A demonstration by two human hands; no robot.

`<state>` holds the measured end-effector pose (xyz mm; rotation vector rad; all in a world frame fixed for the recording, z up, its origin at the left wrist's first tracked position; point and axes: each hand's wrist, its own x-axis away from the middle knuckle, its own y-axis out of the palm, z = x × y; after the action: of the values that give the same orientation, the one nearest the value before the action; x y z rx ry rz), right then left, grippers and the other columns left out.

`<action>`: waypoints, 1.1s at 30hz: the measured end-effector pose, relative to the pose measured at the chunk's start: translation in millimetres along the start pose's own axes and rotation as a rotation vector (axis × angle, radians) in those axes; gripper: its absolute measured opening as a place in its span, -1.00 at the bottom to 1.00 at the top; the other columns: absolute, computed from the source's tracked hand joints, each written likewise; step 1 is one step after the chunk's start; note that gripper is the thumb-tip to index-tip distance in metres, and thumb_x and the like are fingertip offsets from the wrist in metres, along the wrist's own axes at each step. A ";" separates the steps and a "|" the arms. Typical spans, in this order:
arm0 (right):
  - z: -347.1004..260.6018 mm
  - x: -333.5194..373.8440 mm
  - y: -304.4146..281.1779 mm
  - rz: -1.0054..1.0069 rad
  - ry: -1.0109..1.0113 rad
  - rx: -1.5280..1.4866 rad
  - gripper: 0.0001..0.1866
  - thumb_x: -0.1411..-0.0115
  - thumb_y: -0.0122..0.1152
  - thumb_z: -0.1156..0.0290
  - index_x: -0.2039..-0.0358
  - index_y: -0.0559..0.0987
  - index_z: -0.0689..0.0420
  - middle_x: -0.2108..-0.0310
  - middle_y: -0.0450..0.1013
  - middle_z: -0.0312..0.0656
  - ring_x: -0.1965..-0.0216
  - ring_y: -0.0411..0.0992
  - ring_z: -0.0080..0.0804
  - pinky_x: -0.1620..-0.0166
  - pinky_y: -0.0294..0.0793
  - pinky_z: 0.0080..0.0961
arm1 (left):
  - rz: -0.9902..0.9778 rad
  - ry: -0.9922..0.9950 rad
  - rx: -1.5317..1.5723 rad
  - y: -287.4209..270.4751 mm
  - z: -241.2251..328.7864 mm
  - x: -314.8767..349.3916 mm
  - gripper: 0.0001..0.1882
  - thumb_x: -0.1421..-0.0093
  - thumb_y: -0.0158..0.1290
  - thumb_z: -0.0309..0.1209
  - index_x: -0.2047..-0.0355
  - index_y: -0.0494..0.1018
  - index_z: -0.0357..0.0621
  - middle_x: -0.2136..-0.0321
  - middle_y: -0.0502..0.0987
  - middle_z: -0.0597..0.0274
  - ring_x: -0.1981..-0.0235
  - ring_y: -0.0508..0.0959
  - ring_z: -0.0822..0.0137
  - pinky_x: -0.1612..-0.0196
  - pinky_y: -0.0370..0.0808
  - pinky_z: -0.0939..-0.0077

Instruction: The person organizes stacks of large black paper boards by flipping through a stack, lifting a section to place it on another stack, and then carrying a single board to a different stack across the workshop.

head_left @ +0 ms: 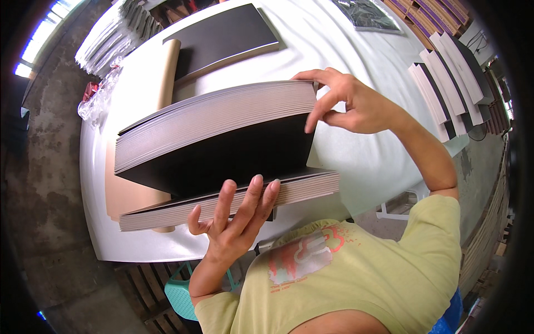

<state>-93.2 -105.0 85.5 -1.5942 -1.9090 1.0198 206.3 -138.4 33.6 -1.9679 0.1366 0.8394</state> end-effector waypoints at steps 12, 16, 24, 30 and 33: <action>-10.7 1.5 -11.9 -0.125 -0.022 0.048 -0.09 0.67 0.59 0.03 0.10 0.56 -0.11 -0.21 0.00 0.04 -0.07 0.09 -0.10 -0.11 0.16 -0.29 | -0.043 -0.063 0.092 1.0 3.3 -1.6 -0.65 -0.08 0.08 -0.16 0.07 0.45 0.49 -0.01 0.44 0.51 -0.21 0.16 -0.05 -0.11 -0.18 0.18; -12.1 -1.4 -12.1 -0.139 -0.015 0.082 -0.25 0.48 0.57 0.12 0.12 0.57 -0.06 -0.18 0.07 0.08 -0.11 0.09 0.06 -0.09 0.25 -0.20 | -0.041 -0.056 0.083 3.1 2.3 -0.5 -0.64 -0.08 0.10 -0.19 0.07 0.45 0.49 0.00 0.44 0.50 -0.23 0.10 -0.06 -0.11 -0.19 0.18; 4.7 -3.4 -5.6 -0.105 0.040 -0.077 -0.44 0.19 0.44 0.30 0.07 0.54 -0.15 -0.23 -0.01 -0.05 -0.10 0.11 -0.21 0.08 0.36 -0.40 | 0.085 0.023 0.011 11.2 1.8 4.9 -0.65 -0.02 0.17 -0.13 0.12 0.48 0.50 0.16 0.49 0.80 -0.11 0.29 0.33 -0.15 -0.19 0.11; -12.4 0.1 -10.0 -0.158 0.034 0.049 -0.11 0.53 0.57 0.04 0.02 0.50 -0.15 -0.24 -0.09 0.10 -0.13 0.06 -0.05 -0.09 0.19 -0.21 | 0.075 -0.035 0.037 14.5 5.5 6.9 -0.67 -0.04 0.16 -0.13 0.14 0.47 0.55 0.10 0.47 0.78 -0.22 0.13 0.21 -0.15 -0.20 0.08; -10.3 1.3 -8.5 -0.152 -0.017 0.068 0.05 0.71 0.59 -0.04 -0.01 0.48 -0.16 -0.25 -0.13 0.15 -0.13 0.04 0.02 -0.16 0.08 -0.17 | 0.159 -0.027 0.041 25.0 4.9 15.7 -0.66 0.01 0.19 -0.08 0.17 0.48 0.57 0.07 0.43 0.78 -0.28 -0.05 0.20 -0.15 -0.16 0.05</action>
<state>-91.3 -101.6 98.3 -1.3847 -1.9522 1.0255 205.2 -144.0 4.2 -1.9252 0.2951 0.9576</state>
